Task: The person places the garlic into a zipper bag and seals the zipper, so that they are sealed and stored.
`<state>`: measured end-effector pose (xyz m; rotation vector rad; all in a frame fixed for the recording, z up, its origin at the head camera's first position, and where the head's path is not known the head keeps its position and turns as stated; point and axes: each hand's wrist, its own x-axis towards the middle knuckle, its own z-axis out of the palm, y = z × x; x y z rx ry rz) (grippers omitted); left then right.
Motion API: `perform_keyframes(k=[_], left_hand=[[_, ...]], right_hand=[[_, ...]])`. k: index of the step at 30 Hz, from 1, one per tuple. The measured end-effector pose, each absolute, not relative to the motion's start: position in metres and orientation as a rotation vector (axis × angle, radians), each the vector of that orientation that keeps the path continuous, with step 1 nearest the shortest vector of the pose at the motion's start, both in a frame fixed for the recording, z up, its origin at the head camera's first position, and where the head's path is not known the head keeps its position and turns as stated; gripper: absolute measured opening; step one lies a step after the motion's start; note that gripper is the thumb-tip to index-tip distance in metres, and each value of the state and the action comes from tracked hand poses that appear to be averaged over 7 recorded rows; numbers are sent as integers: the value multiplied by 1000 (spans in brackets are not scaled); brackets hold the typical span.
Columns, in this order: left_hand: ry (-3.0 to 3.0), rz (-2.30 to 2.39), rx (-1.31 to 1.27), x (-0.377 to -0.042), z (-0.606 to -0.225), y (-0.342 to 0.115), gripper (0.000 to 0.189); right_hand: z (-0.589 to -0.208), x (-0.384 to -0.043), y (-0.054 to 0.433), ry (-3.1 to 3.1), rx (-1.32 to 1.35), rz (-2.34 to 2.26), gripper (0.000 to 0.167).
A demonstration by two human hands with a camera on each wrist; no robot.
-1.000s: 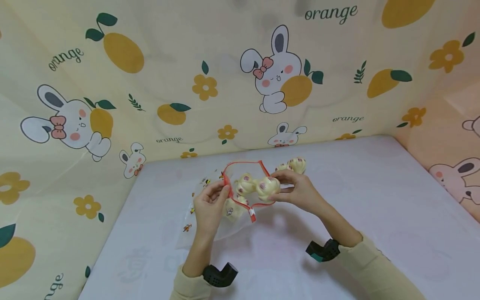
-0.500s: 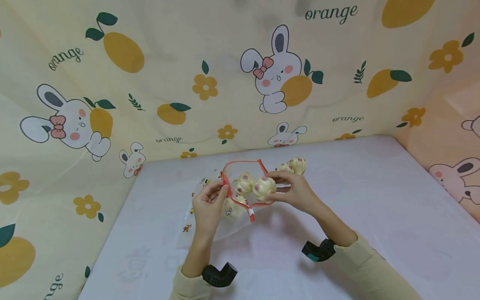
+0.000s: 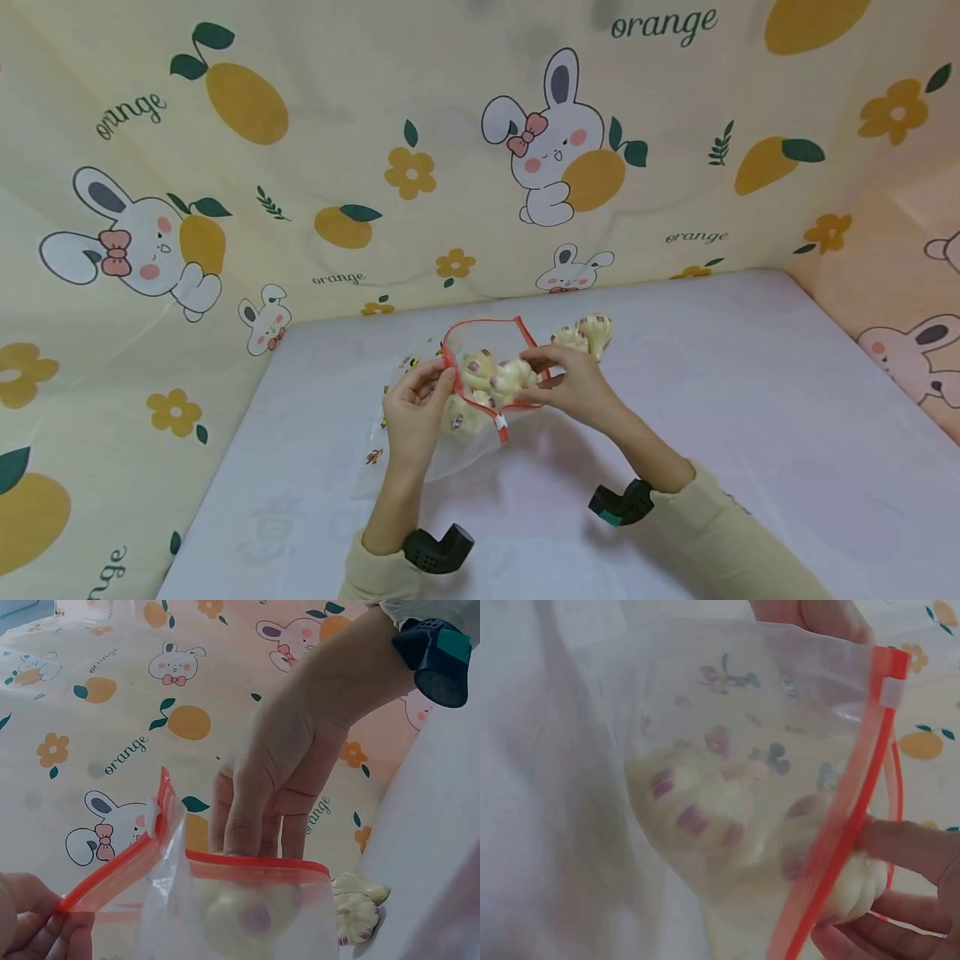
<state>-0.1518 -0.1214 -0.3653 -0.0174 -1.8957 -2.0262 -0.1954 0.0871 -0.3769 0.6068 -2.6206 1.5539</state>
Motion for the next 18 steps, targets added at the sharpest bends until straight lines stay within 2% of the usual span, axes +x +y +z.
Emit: perform_keyframes(k=[6,10,18], left_hand=[[-1907,-2010,-20,-152,-365,-121,21],[-1916,-1995,-17,-153,-365,-121,20],[-1877,-2018,-14,-152,-364,-122,23]], right_hand=[[-377,-195,81,-2596,559,1606,28],[-378,-194,79,-2587,629,1588,15],[-381,-190,87,-2583,586,1535,16]])
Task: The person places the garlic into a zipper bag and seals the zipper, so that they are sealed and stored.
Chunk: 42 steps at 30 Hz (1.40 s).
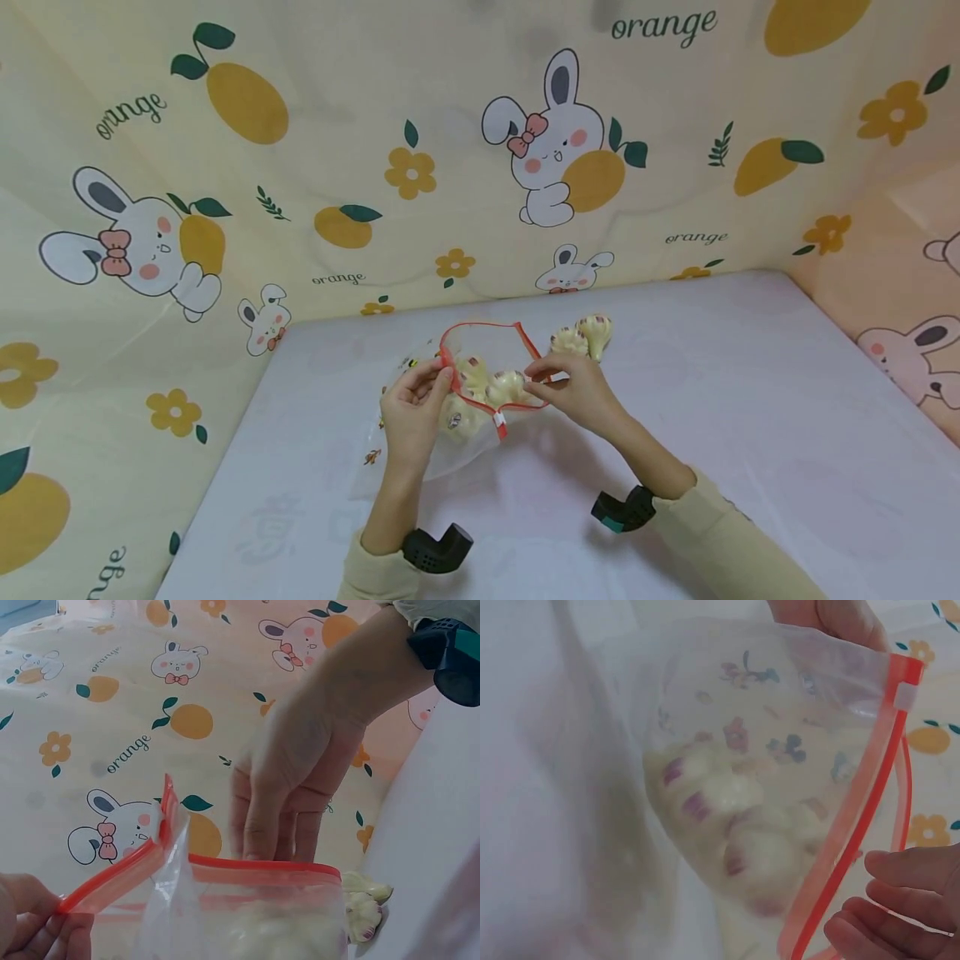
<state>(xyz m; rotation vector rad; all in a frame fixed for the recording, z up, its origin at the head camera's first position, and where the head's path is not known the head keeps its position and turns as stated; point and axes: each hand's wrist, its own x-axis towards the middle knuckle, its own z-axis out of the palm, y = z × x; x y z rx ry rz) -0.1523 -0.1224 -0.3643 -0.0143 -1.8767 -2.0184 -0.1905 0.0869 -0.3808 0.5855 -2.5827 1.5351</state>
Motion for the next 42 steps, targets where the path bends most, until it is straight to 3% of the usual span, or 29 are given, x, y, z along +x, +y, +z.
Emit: perform_keyframes(k=[9,20,34,42], left_hand=[[-1884,-1995,-3,-152,-362,-124,22],[-1889,-2000,-1,-154,-359,-131,23],[-1909,-1912,40,-153,-321,-161,23],[-1854,-1917,32,-150,-318,-161,19]], right_hand=[[-395,-193,104,-2606,351,1493,14],[-410,-204,103,-2637,283,2215,28],[-340,-208,91,-2485,403,2206,27],[-334,-209,88,-2485,413,2182,27]])
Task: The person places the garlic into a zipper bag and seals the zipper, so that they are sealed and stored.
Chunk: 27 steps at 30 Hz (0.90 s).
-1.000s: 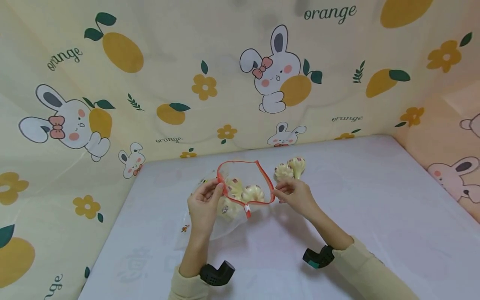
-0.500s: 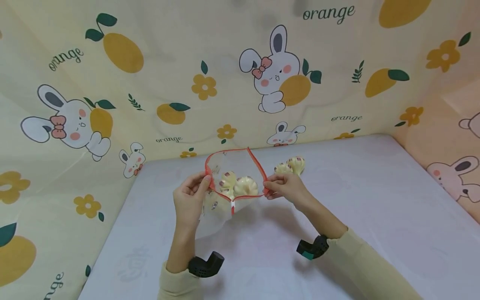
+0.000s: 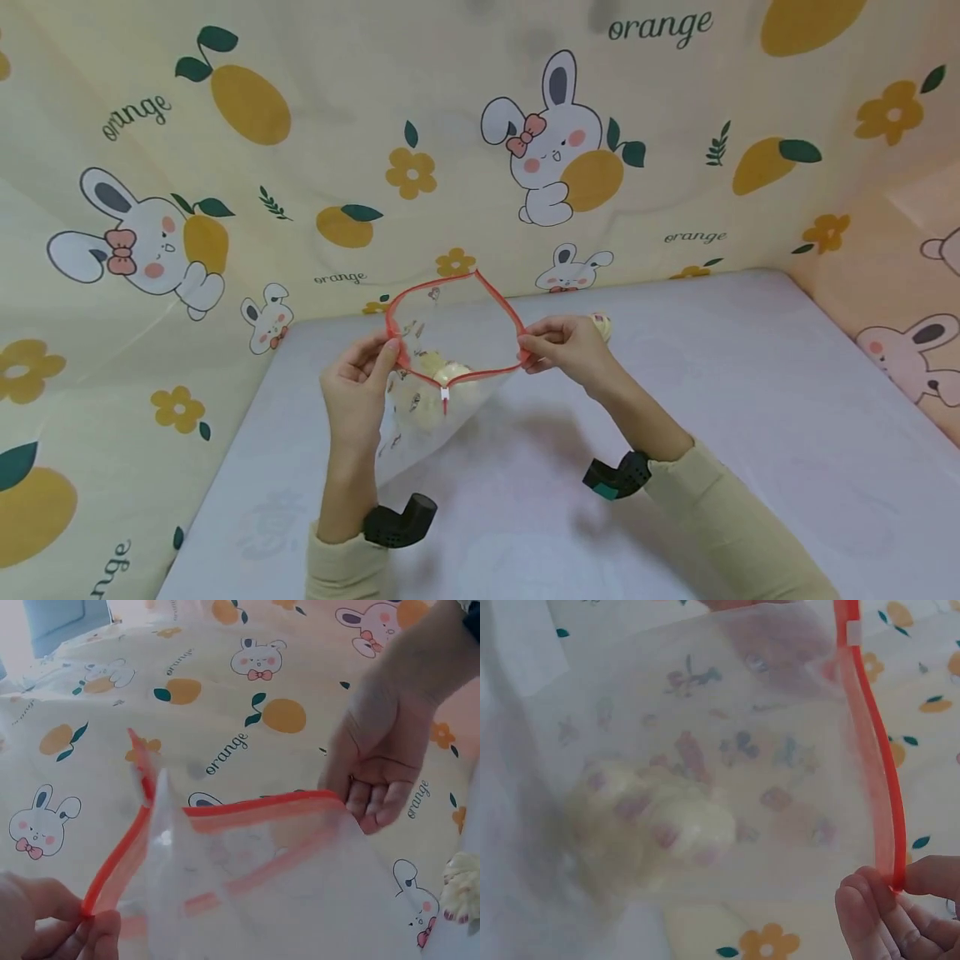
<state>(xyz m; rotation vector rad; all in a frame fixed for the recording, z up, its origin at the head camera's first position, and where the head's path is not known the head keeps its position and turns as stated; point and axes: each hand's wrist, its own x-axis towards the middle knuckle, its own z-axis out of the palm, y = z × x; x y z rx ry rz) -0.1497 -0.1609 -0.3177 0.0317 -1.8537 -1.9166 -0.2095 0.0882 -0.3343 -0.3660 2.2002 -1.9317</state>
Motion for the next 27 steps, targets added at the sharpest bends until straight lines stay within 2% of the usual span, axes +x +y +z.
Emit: perform_keyframes(k=[10,18,27], left_hand=[[-1801,-1975,3,-148,-329,-144,22],[-1852,-2013,22,-144,-340,-136,25],[-1842,-1983,11,-142,-343,-136,26]], right_hand=[[-353,-220,104,2237,-376,-1894,31],[-382,-235,143,2465,-180,-1793,38],[-406,-253,172,2582,-28,-1824,36]])
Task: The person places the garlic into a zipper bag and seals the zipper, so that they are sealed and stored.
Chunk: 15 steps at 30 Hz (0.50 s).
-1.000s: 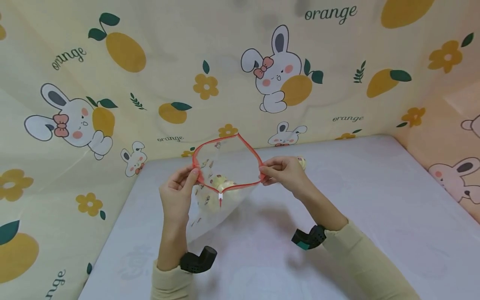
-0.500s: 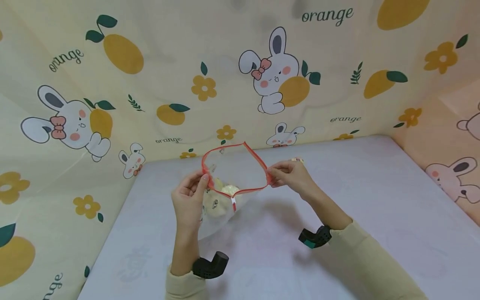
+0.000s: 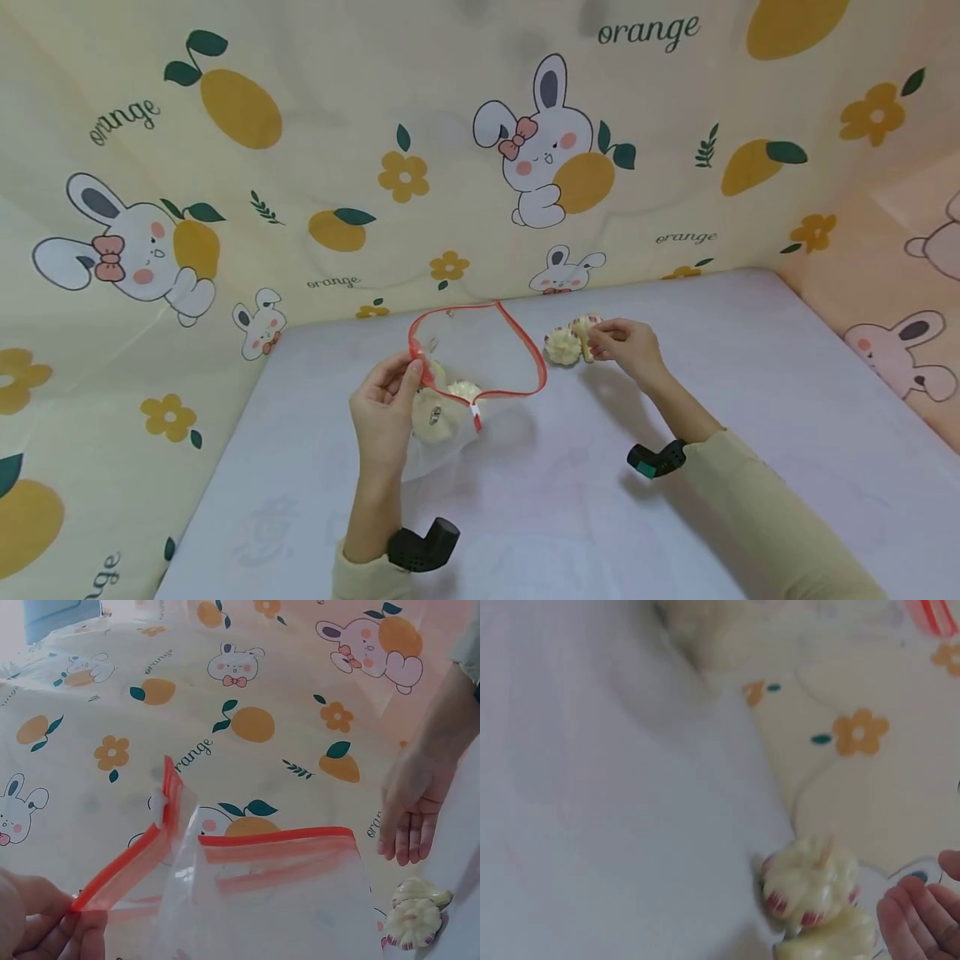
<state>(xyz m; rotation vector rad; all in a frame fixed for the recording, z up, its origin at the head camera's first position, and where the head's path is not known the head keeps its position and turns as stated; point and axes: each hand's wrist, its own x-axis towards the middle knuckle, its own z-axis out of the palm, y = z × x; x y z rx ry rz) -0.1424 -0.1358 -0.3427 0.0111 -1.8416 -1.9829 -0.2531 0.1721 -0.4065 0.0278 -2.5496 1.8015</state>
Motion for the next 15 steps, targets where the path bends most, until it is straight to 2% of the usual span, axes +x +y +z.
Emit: perform_keyframes(k=[10,15], left_hand=[[-1810,-2002,-11,-141,-342,-141,27],[-1802,-2007,-24,-142,-341,-142,28]], right_hand=[[-421,-273,179,-2572,-83,1602,39],[-429,-284,180,-2604,-209,1505,48]])
